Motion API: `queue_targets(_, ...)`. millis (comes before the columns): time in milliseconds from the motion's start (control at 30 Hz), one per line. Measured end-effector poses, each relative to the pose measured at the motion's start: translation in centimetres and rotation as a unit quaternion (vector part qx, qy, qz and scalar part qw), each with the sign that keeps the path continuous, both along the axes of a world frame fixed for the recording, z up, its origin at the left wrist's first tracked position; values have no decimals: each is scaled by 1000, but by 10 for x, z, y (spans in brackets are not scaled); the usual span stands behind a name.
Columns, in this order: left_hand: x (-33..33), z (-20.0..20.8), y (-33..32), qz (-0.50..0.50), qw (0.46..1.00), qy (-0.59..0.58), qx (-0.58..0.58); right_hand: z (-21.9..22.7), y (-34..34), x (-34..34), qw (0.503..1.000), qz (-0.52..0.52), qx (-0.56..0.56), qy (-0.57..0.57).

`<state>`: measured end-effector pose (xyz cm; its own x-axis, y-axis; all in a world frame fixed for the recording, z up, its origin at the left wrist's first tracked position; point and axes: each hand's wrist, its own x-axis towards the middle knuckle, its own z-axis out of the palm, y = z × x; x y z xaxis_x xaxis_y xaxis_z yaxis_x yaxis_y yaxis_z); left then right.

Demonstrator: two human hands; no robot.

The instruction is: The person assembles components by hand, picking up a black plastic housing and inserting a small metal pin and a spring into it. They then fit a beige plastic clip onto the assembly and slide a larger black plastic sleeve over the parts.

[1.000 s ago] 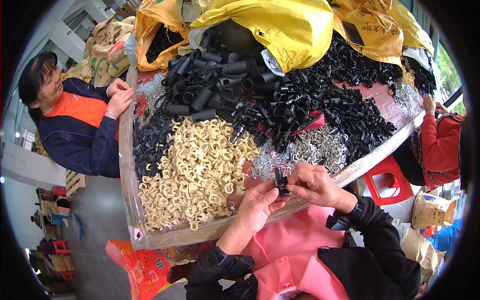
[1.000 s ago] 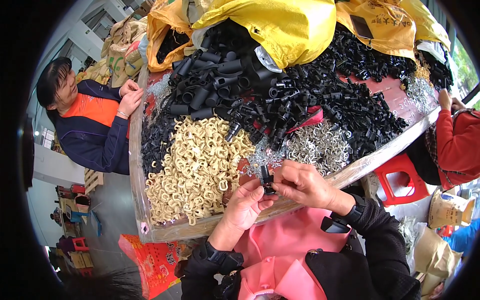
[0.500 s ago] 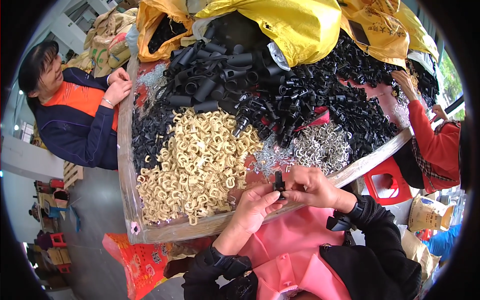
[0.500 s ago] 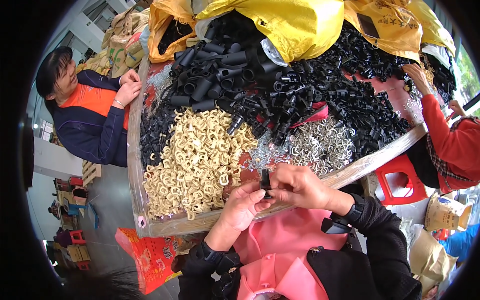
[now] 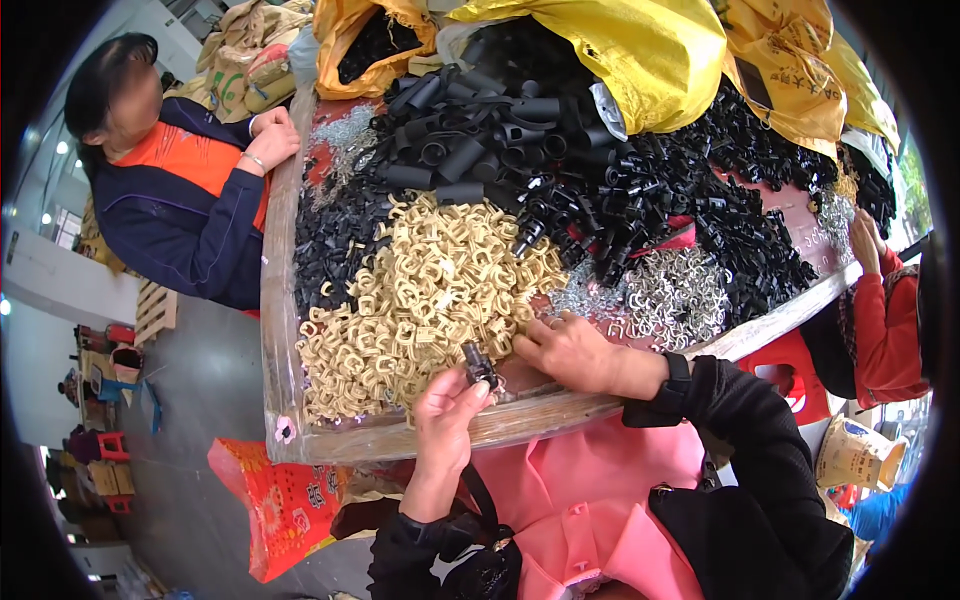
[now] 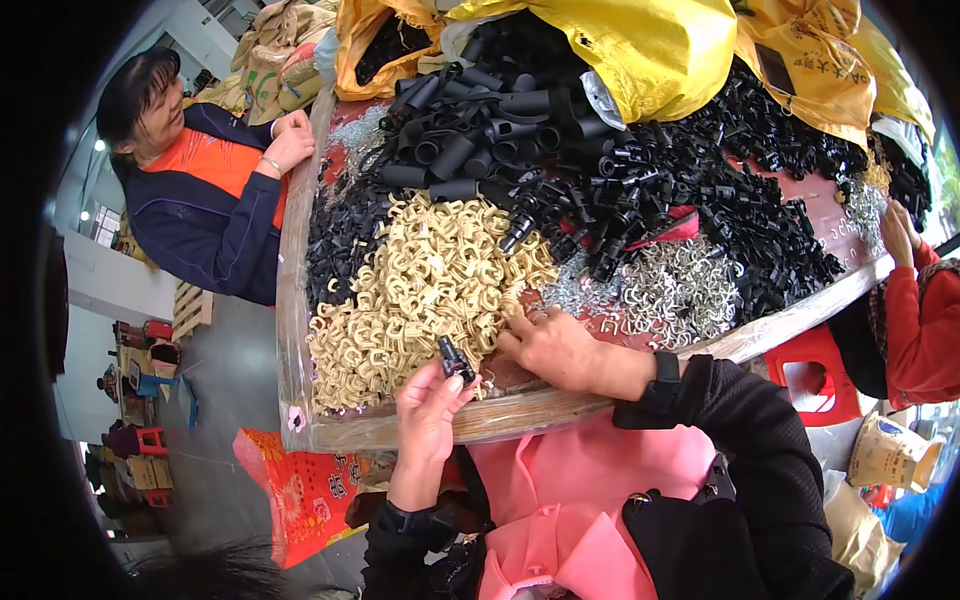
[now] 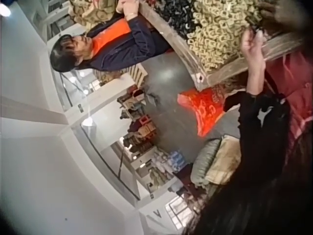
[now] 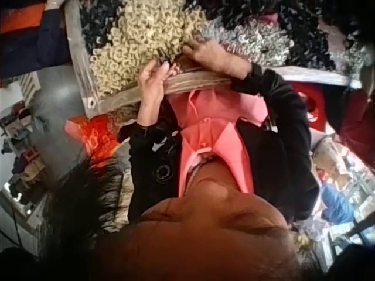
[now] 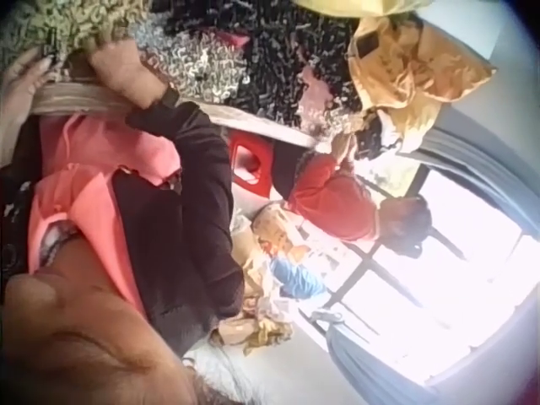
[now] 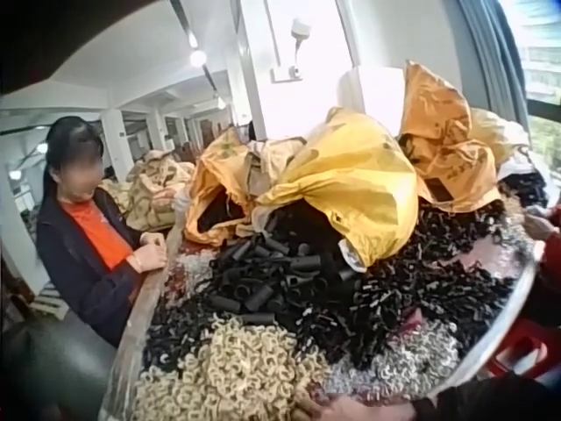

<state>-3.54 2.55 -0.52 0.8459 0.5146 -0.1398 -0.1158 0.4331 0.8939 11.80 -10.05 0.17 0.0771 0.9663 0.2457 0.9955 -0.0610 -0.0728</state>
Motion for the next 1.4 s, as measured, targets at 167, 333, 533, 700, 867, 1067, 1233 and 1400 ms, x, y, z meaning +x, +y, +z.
queue_targets(167, 11, 1, -7, -54, 997, 11, -54, 8, -19, 6, 861, -76, 5, 504)
queue_targets(333, 21, 2, -21, -105, 988, 25, -107, 8, -29, -3, 588, -2, 163, 792)
queue_targets(533, 22, 6, -24, -161, 968, 14, -190, 27, -29, -3, 807, 35, 184, 560)
queue_targets(700, 20, 6, -24, -184, 961, 8, -205, 26, -25, 0, 876, 49, 150, 455)
queue_targets(867, 18, -1, -23, -191, 956, -9, -225, 29, -21, -5, 846, 13, 143, 513)
queue_targets(1067, 3, -3, -16, -108, 967, -8, -231, 18, -1, -29, 795, -35, 197, 573)
queue_targets(1233, -12, -5, -12, -47, 975, 11, -219, -2, 14, -46, 740, -49, 235, 629)
queue_targets(1400, -17, 5, -8, -55, 981, 4, -184, 9, -5, -12, 864, -8, 169, 474)
